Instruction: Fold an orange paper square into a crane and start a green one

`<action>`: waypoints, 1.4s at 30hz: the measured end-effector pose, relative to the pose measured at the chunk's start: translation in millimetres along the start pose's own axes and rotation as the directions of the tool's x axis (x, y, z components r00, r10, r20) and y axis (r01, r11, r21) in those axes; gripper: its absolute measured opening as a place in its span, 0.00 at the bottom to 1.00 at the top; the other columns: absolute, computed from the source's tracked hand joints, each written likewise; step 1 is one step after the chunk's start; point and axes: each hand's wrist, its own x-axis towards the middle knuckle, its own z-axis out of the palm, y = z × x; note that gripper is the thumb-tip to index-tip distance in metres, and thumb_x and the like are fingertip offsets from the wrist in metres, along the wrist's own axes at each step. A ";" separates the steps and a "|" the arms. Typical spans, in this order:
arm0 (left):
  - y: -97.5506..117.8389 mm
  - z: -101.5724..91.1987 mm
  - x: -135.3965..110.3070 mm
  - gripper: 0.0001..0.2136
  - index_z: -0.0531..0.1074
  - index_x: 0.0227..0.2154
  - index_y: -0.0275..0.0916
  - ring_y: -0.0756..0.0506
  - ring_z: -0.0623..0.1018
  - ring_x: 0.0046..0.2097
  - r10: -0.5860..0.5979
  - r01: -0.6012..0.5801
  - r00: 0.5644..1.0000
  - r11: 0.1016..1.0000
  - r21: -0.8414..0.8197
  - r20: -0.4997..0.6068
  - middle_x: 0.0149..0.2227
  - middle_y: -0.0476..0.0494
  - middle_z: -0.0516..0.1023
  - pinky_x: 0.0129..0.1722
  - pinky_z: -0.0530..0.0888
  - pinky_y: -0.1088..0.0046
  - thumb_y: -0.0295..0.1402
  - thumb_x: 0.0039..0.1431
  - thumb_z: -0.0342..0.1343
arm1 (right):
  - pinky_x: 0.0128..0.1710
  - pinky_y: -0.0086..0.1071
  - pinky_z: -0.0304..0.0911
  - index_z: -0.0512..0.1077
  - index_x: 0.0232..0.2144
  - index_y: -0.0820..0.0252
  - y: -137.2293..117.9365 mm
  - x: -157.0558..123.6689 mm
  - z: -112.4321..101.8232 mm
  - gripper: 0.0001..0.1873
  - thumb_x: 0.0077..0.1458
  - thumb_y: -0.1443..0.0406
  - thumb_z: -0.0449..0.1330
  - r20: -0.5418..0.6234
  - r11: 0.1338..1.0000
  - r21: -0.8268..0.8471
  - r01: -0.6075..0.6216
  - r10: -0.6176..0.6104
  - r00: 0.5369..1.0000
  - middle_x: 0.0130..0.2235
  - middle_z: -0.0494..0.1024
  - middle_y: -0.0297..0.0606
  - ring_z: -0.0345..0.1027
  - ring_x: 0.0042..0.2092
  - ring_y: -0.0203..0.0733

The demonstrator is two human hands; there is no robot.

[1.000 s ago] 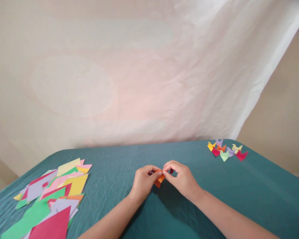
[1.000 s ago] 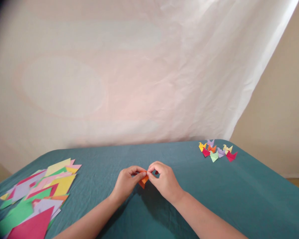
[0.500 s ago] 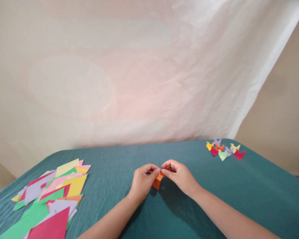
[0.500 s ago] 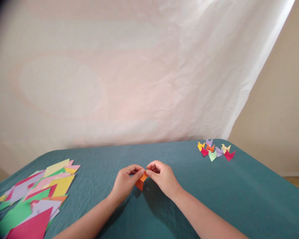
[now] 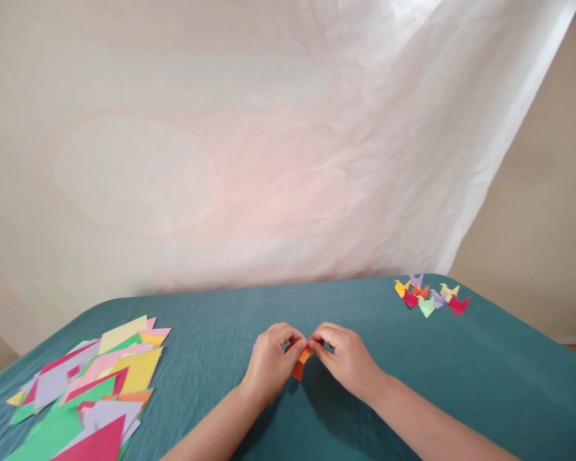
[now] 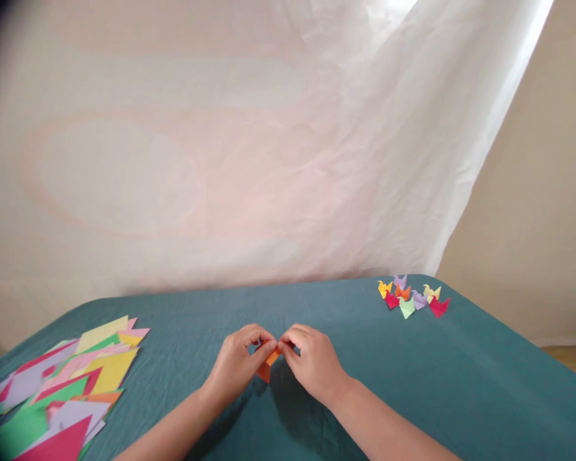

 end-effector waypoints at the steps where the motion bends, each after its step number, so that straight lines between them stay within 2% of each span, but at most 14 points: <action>1: -0.1 -0.9 0.3 0.09 0.75 0.24 0.40 0.48 0.75 0.34 0.004 -0.004 1.000 1.000 -0.007 0.004 0.28 0.48 0.77 0.36 0.67 0.74 0.29 0.55 0.52 | 0.33 0.28 0.57 0.72 0.28 0.58 -0.5 0.0 -1.0 0.07 0.58 0.68 0.56 0.010 1.000 -0.022 0.014 -0.013 1.000 0.29 0.74 0.34 0.67 0.32 0.37; 4: -1.6 -3.2 1.6 0.08 0.76 0.22 0.41 0.47 0.75 0.33 -0.013 0.013 1.000 0.998 -0.056 0.014 0.27 0.48 0.78 0.37 0.68 0.73 0.29 0.53 0.54 | 0.33 0.28 0.56 0.71 0.27 0.58 -1.8 0.8 -3.1 0.08 0.58 0.68 0.55 0.026 0.998 -0.062 0.021 -0.020 0.999 0.29 0.74 0.34 0.67 0.32 0.38; 8: -5.5 -4.8 3.6 0.08 0.75 0.21 0.40 0.46 0.75 0.32 -0.046 0.048 0.999 0.994 -0.095 0.025 0.26 0.47 0.78 0.35 0.68 0.72 0.30 0.52 0.54 | 0.31 0.28 0.56 0.71 0.25 0.57 -0.6 1.7 -0.4 0.08 0.56 0.67 0.58 0.002 0.999 -0.040 -0.036 0.036 0.999 0.27 0.74 0.32 0.67 0.30 0.37; 11: -6.0 -7.8 4.5 0.07 0.74 0.21 0.41 0.46 0.75 0.32 -0.020 0.021 0.999 0.999 -0.043 0.039 0.26 0.48 0.77 0.35 0.67 0.72 0.29 0.51 0.55 | 0.29 0.28 0.56 0.71 0.25 0.57 0.9 1.1 3.6 0.07 0.55 0.66 0.59 -0.024 0.997 0.010 -0.076 0.076 0.997 0.26 0.73 0.32 0.66 0.29 0.36; 16: -5.6 -16.0 5.9 0.06 0.74 0.20 0.41 0.46 0.73 0.35 0.041 -0.043 0.997 0.999 0.028 0.058 0.26 0.48 0.76 0.36 0.66 0.73 0.26 0.49 0.55 | 0.31 0.28 0.57 0.72 0.26 0.57 -0.4 1.1 2.9 0.09 0.57 0.65 0.56 -0.027 0.992 0.110 -0.063 0.066 0.997 0.27 0.74 0.32 0.67 0.30 0.37; 18: -8.9 -18.5 7.6 0.06 0.74 0.20 0.40 0.47 0.73 0.32 -0.010 0.011 0.999 1.000 -0.016 0.037 0.26 0.48 0.76 0.34 0.66 0.74 0.27 0.49 0.55 | 0.33 0.29 0.58 0.72 0.27 0.58 0.4 2.5 -0.4 0.11 0.59 0.63 0.54 -0.058 0.983 0.163 -0.086 0.097 0.994 0.28 0.74 0.33 0.67 0.31 0.38; 21: -17.2 -19.6 11.3 0.06 0.75 0.21 0.38 0.48 0.73 0.29 -0.153 0.153 0.988 0.976 -0.155 0.008 0.25 0.48 0.76 0.31 0.66 0.75 0.29 0.49 0.55 | 0.33 0.29 0.60 0.73 0.28 0.58 3.3 4.9 -4.9 0.14 0.60 0.60 0.53 -0.075 0.945 0.275 -0.175 0.202 0.977 0.29 0.76 0.35 0.69 0.33 0.40; 23: -23.3 -18.1 13.1 0.06 0.75 0.21 0.36 0.48 0.73 0.29 -0.239 0.234 0.971 0.928 -0.289 0.019 0.24 0.47 0.76 0.31 0.67 0.75 0.31 0.49 0.56 | 0.35 0.29 0.62 0.74 0.30 0.59 3.5 5.8 -5.7 0.15 0.60 0.58 0.52 -0.030 0.910 0.350 -0.220 0.246 0.969 0.32 0.77 0.36 0.70 0.35 0.41; 26: -29.3 -12.9 13.4 0.08 0.76 0.22 0.35 0.48 0.74 0.29 -0.293 0.283 0.955 0.867 -0.411 0.040 0.24 0.48 0.77 0.32 0.68 0.75 0.34 0.48 0.57 | 0.35 0.30 0.63 0.75 0.32 0.59 -0.7 5.2 -3.1 0.16 0.59 0.56 0.52 0.047 0.884 0.402 -0.238 0.240 0.970 0.33 0.78 0.37 0.70 0.36 0.42; 30: -26.2 -5.3 10.1 0.09 0.77 0.24 0.35 0.47 0.74 0.30 -0.257 0.256 0.965 0.882 -0.394 0.053 0.25 0.46 0.78 0.32 0.68 0.74 0.36 0.50 0.57 | 0.32 0.30 0.63 0.75 0.33 0.60 -6.3 2.5 2.5 0.13 0.56 0.58 0.55 0.079 0.867 0.425 -0.262 0.253 0.964 0.33 0.79 0.37 0.71 0.34 0.41; 34: -14.8 -1.0 7.1 0.09 0.77 0.26 0.37 0.46 0.75 0.33 -0.227 0.217 0.974 0.926 -0.309 0.004 0.28 0.45 0.79 0.34 0.68 0.74 0.35 0.53 0.54 | 0.28 0.29 0.62 0.75 0.31 0.60 -3.2 1.3 5.7 0.12 0.55 0.59 0.57 0.057 0.856 0.416 -0.306 0.312 0.948 0.30 0.78 0.36 0.69 0.29 0.39; 38: -9.6 1.4 5.4 0.09 0.75 0.36 0.39 0.46 0.76 0.38 -0.216 0.178 0.973 0.925 -0.334 -0.079 0.36 0.45 0.78 0.35 0.69 0.75 0.34 0.55 0.53 | 0.27 0.28 0.61 0.75 0.30 0.60 2.8 1.0 7.8 0.12 0.56 0.59 0.55 0.018 0.874 0.386 -0.295 0.313 0.950 0.28 0.78 0.34 0.68 0.28 0.39; 42: -10.4 0.2 4.2 0.08 0.72 0.36 0.39 0.47 0.74 0.40 -0.172 0.116 0.972 0.942 -0.314 -0.157 0.37 0.45 0.76 0.38 0.69 0.75 0.34 0.58 0.50 | 0.27 0.27 0.60 0.73 0.28 0.59 8.4 0.8 10.8 0.09 0.56 0.62 0.56 -0.080 0.931 0.260 -0.257 0.286 0.955 0.27 0.77 0.34 0.68 0.28 0.38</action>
